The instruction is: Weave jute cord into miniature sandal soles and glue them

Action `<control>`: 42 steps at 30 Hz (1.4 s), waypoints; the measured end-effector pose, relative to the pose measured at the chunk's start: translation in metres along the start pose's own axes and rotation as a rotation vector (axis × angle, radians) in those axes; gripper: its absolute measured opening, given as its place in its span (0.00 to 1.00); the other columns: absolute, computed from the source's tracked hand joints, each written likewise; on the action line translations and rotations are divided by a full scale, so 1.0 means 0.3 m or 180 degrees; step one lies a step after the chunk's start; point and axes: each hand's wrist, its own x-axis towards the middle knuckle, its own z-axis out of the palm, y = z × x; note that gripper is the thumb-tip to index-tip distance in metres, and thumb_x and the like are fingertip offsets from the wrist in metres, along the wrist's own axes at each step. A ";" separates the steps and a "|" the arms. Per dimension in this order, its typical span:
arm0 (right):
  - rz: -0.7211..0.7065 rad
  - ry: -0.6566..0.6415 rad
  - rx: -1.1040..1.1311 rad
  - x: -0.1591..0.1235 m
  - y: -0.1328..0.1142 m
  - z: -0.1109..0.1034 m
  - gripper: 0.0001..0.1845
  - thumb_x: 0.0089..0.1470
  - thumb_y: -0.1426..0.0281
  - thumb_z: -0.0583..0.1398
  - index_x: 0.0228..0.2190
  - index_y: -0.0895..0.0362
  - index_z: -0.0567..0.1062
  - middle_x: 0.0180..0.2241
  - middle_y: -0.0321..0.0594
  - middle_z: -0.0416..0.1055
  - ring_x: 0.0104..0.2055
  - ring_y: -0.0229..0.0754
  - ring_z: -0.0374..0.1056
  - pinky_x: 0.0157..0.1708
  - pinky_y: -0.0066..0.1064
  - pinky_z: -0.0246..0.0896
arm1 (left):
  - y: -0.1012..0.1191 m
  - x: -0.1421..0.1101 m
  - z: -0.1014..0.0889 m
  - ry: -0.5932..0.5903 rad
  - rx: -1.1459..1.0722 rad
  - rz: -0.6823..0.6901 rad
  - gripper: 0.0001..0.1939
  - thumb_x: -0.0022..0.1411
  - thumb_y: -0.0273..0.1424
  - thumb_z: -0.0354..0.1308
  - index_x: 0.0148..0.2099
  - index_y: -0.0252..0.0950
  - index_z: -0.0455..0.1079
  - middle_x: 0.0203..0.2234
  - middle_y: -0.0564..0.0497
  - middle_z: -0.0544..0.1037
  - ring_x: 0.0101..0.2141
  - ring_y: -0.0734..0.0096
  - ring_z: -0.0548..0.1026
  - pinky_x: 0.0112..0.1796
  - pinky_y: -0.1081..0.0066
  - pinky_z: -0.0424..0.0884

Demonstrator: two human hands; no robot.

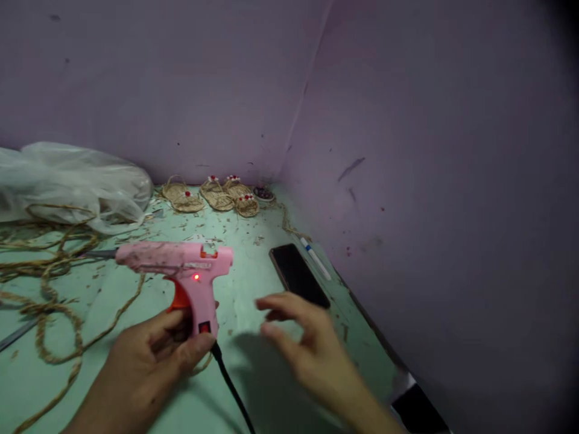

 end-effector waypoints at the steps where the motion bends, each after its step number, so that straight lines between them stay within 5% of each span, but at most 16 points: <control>1: 0.0211 0.0193 -0.0516 -0.005 0.013 -0.080 0.12 0.52 0.64 0.58 0.34 0.55 0.78 0.35 0.42 0.77 0.36 0.45 0.71 0.37 0.35 0.63 | 0.000 0.001 -0.001 0.0096 -0.0028 -0.0121 0.19 0.50 0.48 0.58 0.35 0.38 0.74 0.28 0.53 0.80 0.29 0.65 0.77 0.29 0.75 0.73; 5: 0.0969 0.0502 -0.2804 0.014 0.028 -0.365 0.13 0.54 0.67 0.54 0.27 0.54 0.79 0.25 0.38 0.77 0.29 0.44 0.71 0.29 0.32 0.60 | -0.002 0.014 -0.014 0.0232 -0.0103 -0.0375 0.20 0.46 0.49 0.61 0.35 0.38 0.74 0.26 0.54 0.80 0.30 0.64 0.77 0.28 0.74 0.74; 8: 0.1247 0.0118 -0.3432 0.061 0.026 -0.441 0.12 0.54 0.70 0.56 0.29 0.55 0.80 0.30 0.41 0.78 0.33 0.44 0.72 0.32 0.32 0.61 | -0.017 0.025 -0.032 0.0273 -0.0092 -0.0447 0.21 0.45 0.49 0.63 0.37 0.39 0.74 0.28 0.53 0.81 0.31 0.62 0.78 0.29 0.73 0.75; 13: 0.1544 -0.0419 -0.3751 0.149 0.101 -0.365 0.06 0.53 0.71 0.60 0.31 0.60 0.78 0.32 0.45 0.76 0.35 0.44 0.72 0.37 0.36 0.64 | -0.049 0.032 -0.055 0.0236 -0.0159 -0.0545 0.19 0.45 0.49 0.63 0.37 0.44 0.75 0.31 0.54 0.81 0.33 0.62 0.79 0.30 0.74 0.77; 17: 0.1740 -0.0669 -0.3954 0.180 0.179 -0.326 0.14 0.59 0.65 0.57 0.46 0.58 0.70 0.46 0.43 0.69 0.43 0.43 0.69 0.41 0.41 0.67 | -0.045 0.022 -0.048 0.0370 -0.0108 -0.0507 0.20 0.43 0.48 0.65 0.37 0.43 0.75 0.31 0.54 0.81 0.33 0.61 0.79 0.32 0.73 0.77; 28: 0.1624 -0.0292 -0.4234 0.196 0.202 -0.313 0.16 0.59 0.66 0.58 0.47 0.58 0.69 0.48 0.45 0.68 0.45 0.44 0.68 0.42 0.41 0.67 | -0.041 0.020 -0.048 0.0371 -0.0250 -0.0623 0.18 0.44 0.47 0.65 0.37 0.44 0.75 0.31 0.55 0.81 0.33 0.62 0.79 0.30 0.75 0.78; 31: 0.1597 -0.0140 -0.4291 0.206 0.183 -0.332 0.14 0.58 0.66 0.58 0.44 0.60 0.71 0.44 0.45 0.71 0.42 0.43 0.70 0.41 0.40 0.67 | -0.009 0.006 -0.033 0.0611 -0.0305 -0.0613 0.20 0.43 0.46 0.66 0.37 0.41 0.74 0.29 0.55 0.81 0.32 0.63 0.79 0.29 0.76 0.77; 36: 0.1318 0.0239 -0.4247 0.196 0.114 -0.395 0.09 0.49 0.72 0.57 0.23 0.62 0.76 0.26 0.53 0.74 0.34 0.53 0.72 0.31 0.37 0.61 | 0.021 -0.006 -0.017 0.0866 -0.0412 -0.0515 0.14 0.43 0.40 0.68 0.33 0.42 0.74 0.24 0.61 0.80 0.30 0.70 0.79 0.26 0.85 0.72; 42: 0.0926 0.0748 -0.3795 0.134 0.031 -0.377 0.08 0.45 0.70 0.56 0.20 0.57 0.72 0.20 0.42 0.72 0.27 0.45 0.70 0.26 0.32 0.57 | -0.048 0.018 -0.050 0.0266 -0.0838 -0.0654 0.22 0.50 0.46 0.62 0.45 0.42 0.69 0.30 0.56 0.79 0.31 0.65 0.78 0.30 0.75 0.76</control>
